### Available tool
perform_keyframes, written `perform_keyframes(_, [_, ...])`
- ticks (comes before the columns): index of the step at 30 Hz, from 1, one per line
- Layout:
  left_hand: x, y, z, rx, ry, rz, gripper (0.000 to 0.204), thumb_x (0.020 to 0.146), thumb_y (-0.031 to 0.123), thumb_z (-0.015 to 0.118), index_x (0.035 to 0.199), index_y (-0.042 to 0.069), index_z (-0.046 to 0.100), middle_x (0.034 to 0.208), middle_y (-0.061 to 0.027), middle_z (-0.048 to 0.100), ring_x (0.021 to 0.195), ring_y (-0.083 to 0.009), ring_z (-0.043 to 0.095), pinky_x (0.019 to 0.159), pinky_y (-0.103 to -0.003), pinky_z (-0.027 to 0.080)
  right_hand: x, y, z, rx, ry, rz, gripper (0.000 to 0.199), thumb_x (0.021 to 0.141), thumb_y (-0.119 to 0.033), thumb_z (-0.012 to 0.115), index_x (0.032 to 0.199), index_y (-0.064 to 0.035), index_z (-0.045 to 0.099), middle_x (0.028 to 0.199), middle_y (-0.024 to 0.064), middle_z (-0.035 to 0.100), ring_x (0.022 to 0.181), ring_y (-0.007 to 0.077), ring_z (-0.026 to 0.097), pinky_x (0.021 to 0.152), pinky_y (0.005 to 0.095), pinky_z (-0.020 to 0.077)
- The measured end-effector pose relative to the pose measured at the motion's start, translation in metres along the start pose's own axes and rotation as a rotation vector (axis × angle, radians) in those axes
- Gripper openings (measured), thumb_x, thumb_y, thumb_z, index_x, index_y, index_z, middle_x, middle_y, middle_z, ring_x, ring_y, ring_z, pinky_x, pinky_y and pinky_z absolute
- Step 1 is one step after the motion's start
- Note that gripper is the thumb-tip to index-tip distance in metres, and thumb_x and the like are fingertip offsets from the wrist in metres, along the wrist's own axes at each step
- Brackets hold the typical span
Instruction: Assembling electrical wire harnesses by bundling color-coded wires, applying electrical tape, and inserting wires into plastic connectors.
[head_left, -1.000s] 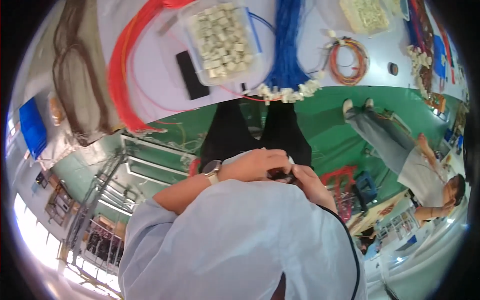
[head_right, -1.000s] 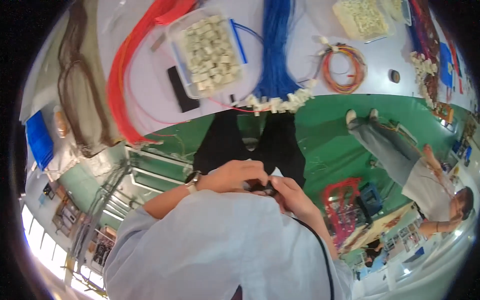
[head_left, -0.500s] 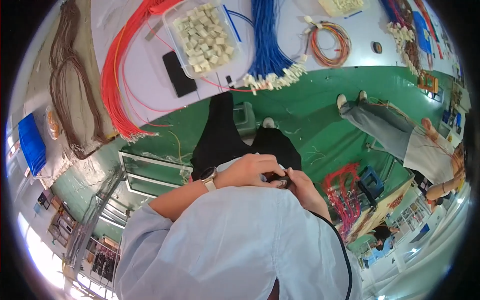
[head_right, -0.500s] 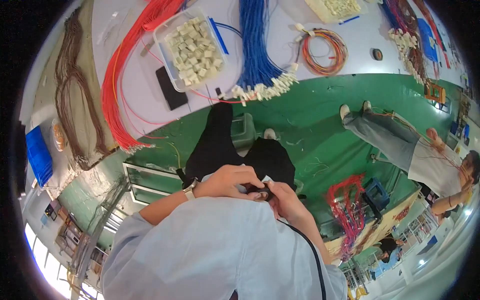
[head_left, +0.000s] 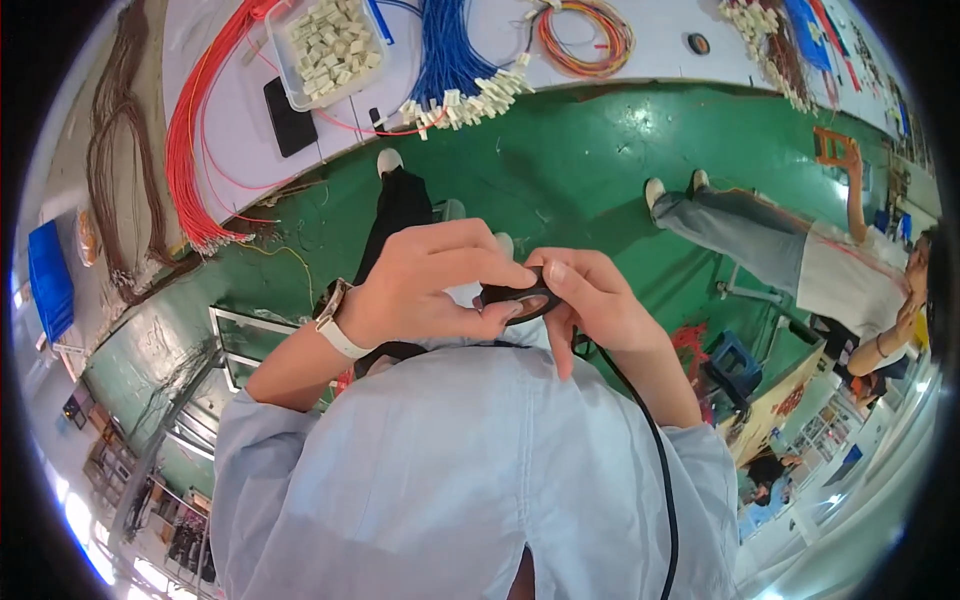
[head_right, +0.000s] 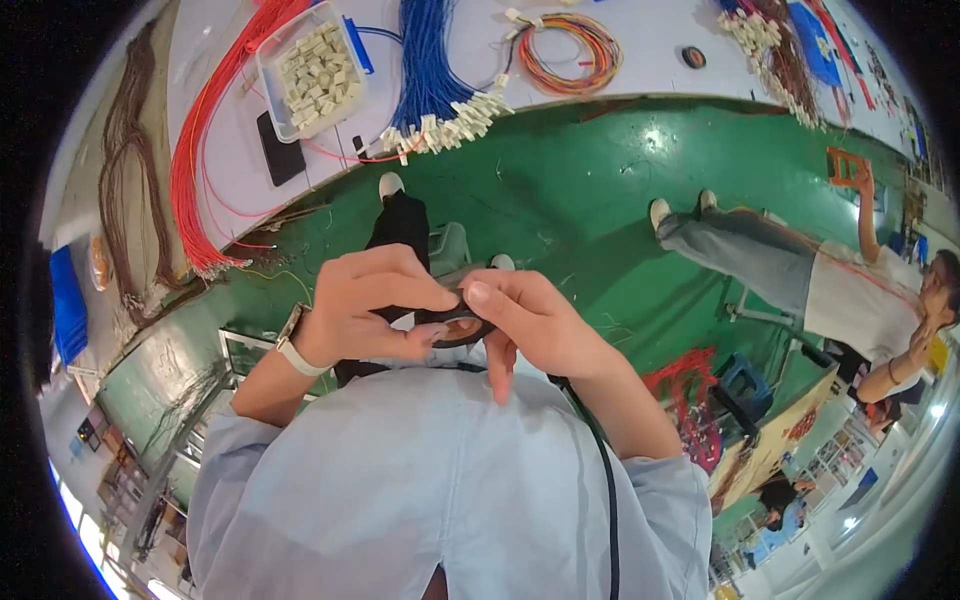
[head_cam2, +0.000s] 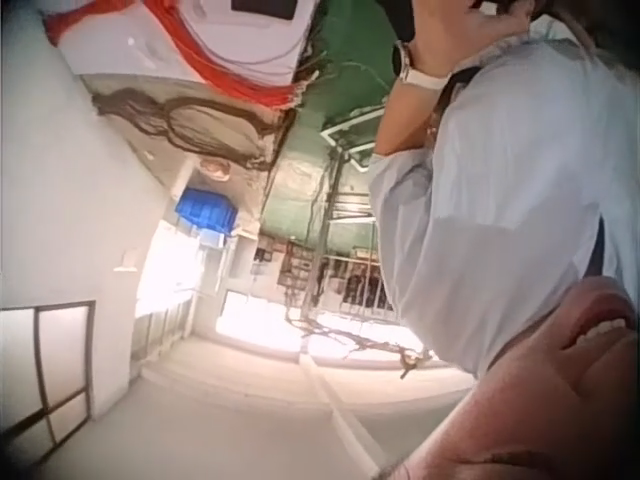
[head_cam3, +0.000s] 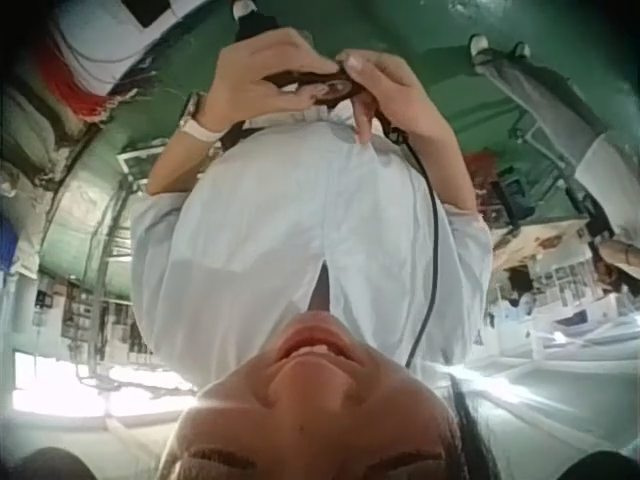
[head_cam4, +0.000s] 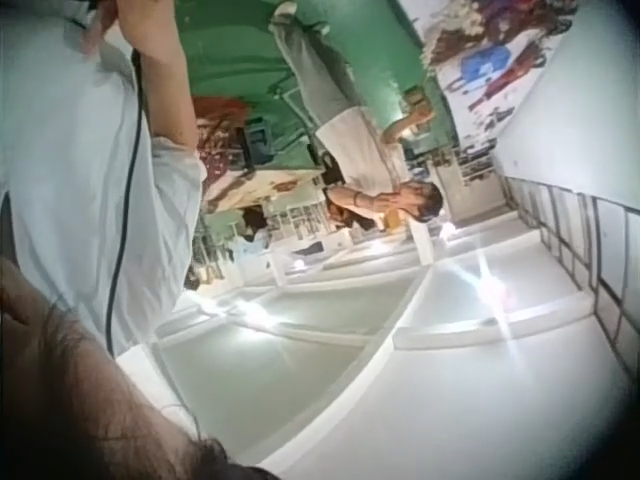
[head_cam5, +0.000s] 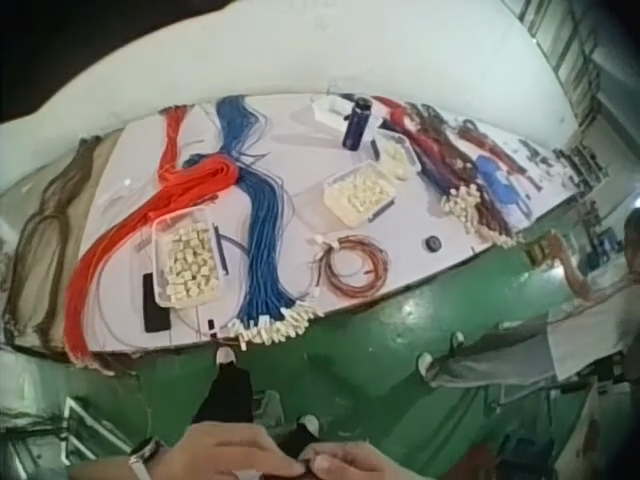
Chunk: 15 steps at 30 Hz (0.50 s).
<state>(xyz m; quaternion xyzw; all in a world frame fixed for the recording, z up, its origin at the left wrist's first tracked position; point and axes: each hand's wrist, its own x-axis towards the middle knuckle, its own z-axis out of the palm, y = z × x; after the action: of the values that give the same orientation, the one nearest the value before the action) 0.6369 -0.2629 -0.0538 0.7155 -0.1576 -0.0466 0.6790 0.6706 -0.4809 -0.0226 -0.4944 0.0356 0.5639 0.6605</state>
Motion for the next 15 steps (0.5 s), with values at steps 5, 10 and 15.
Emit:
perform_keyframes(5, [0.001,0.020,0.018,0.100,-0.013,0.260,0.037,0.055,-0.001,0.079,0.089,0.011,0.069,0.078,-0.0035,0.061,0.060,-0.0156,0.058,0.051,-0.026,0.046,-0.035,0.001,0.009,0.043,-0.015,-0.056,0.031,0.103,-0.030,0.042,0.093,-0.0015,0.051,0.079,0.0040,0.063,0.047,0.0125,0.063,0.041,0.0192,0.0417])
perform_keyframes(10, [0.003,0.041,0.023,0.101,-0.082,0.274,0.035,0.056,-0.001,0.080,0.086,0.009,0.065,0.077,-0.0048,0.061,0.060,-0.0154,0.058,0.049,-0.025,0.045,-0.055,0.002,0.020,-0.026,-0.007,-0.143,0.030,0.102,-0.028,0.045,0.096,0.0000,0.054,0.075,0.0033,0.061,0.048,0.0114,0.063,0.042,0.0191,0.0413])
perform_keyframes(15, [-0.006,0.046,0.029,0.001,-0.051,0.373,0.025,0.064,0.005,0.081,0.082,0.006,0.064,0.088,-0.0109,0.066,0.064,-0.0175,0.059,0.053,-0.028,0.047,-0.065,0.001,0.022,-0.073,-0.046,-0.186,0.030,0.101,-0.027,0.047,0.097,0.0015,0.056,0.070,0.0028,0.060,0.049,0.0110,0.063,0.042,0.0194,0.0409])
